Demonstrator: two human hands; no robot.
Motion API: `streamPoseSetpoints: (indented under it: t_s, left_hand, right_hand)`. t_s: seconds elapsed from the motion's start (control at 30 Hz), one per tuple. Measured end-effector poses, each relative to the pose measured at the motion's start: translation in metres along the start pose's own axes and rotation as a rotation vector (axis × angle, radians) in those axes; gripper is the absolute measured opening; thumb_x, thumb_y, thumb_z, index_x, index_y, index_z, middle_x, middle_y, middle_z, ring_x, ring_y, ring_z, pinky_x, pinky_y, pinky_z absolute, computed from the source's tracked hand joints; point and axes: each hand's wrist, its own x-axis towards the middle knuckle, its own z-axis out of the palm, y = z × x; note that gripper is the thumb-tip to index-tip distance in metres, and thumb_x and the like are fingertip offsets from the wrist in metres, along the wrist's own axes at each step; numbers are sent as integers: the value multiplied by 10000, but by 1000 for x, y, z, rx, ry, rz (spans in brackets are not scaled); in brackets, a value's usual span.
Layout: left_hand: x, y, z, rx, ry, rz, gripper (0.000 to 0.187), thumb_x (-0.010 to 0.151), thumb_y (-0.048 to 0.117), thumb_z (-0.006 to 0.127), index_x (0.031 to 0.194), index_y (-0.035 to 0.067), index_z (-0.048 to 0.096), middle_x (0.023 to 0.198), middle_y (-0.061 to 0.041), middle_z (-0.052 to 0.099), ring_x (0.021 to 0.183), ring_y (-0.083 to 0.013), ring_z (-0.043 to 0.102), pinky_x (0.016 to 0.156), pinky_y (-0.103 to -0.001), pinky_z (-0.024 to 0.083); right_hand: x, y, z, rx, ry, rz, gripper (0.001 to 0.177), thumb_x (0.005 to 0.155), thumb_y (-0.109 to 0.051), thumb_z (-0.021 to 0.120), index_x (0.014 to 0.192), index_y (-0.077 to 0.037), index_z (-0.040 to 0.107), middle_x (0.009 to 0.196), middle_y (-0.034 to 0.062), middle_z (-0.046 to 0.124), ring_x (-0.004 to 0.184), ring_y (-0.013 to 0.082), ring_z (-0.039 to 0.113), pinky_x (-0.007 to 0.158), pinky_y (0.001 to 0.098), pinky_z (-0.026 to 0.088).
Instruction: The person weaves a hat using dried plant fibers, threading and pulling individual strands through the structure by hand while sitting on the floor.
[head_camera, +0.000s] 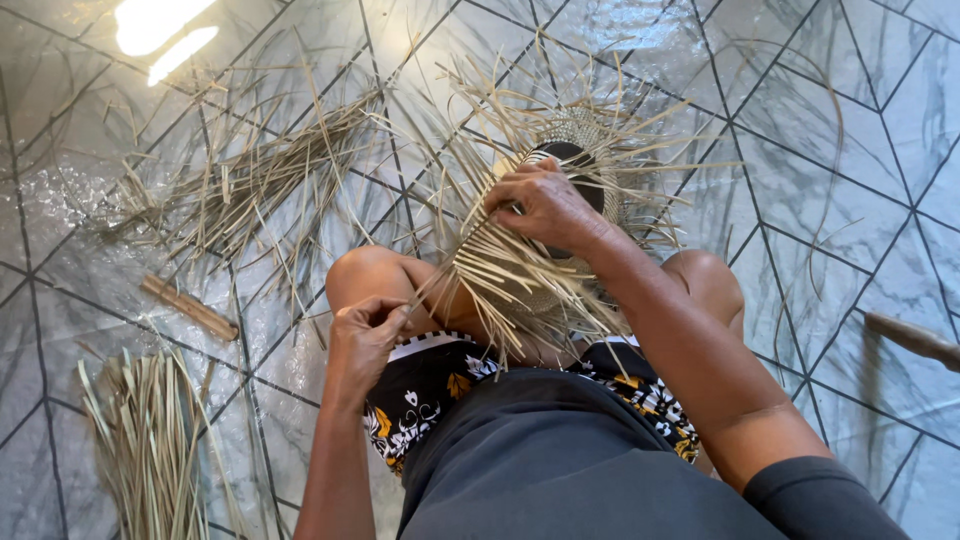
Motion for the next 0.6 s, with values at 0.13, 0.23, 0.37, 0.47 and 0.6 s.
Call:
streamPoseSetpoints:
  t_s: [0.13, 0.23, 0.37, 0.47, 0.6]
  left_hand:
    - [-15, -12, -16, -22, 2, -47, 180, 851, 97, 755, 978, -20, 805, 697, -130, 753, 579, -119, 664, 564, -249, 554]
    - [-21, -23, -23, -20, 37, -71, 158, 848, 69, 756, 965, -22, 812, 693, -130, 757, 557, -115, 653, 542, -227, 539]
    - [-20, -46, -24, -36, 28, -120, 185, 862, 75, 747, 1002, -32, 802, 724, -127, 752, 604, -89, 629, 574, -190, 529]
    - [-22, -38, -28, 46, 30, -109, 161, 860, 78, 745, 977, -7, 814, 711, -120, 752, 602, -95, 630, 559, -219, 533]
    - [-29, -20, -40, 148, 18, -137, 171, 854, 84, 742, 982, 11, 829, 719, -127, 767, 614, -113, 625, 564, -249, 534]
  right_hand:
    - [0, 18, 10, -26, 34, 43, 72, 935, -328, 723, 943, -257, 720, 889, -38, 728, 936, 216, 667, 894, 407, 352]
    - [1, 19, 15, -12, 30, 74, 143, 904, -403, 714, 968, -275, 707, 918, -28, 727, 977, 232, 672, 903, 412, 365]
    - [4, 11, 21, -21, 33, 76, 116, 905, -389, 690, 915, -273, 689, 920, -32, 713, 976, 229, 663, 898, 391, 361]
    - [5, 11, 28, -51, 54, 70, 100, 890, -365, 701, 899, -266, 686, 911, -18, 717, 959, 244, 666, 896, 400, 369]
    - [9, 3, 34, -74, 49, 63, 50, 866, -302, 700, 874, -256, 683, 881, -2, 714, 942, 266, 670, 878, 417, 373]
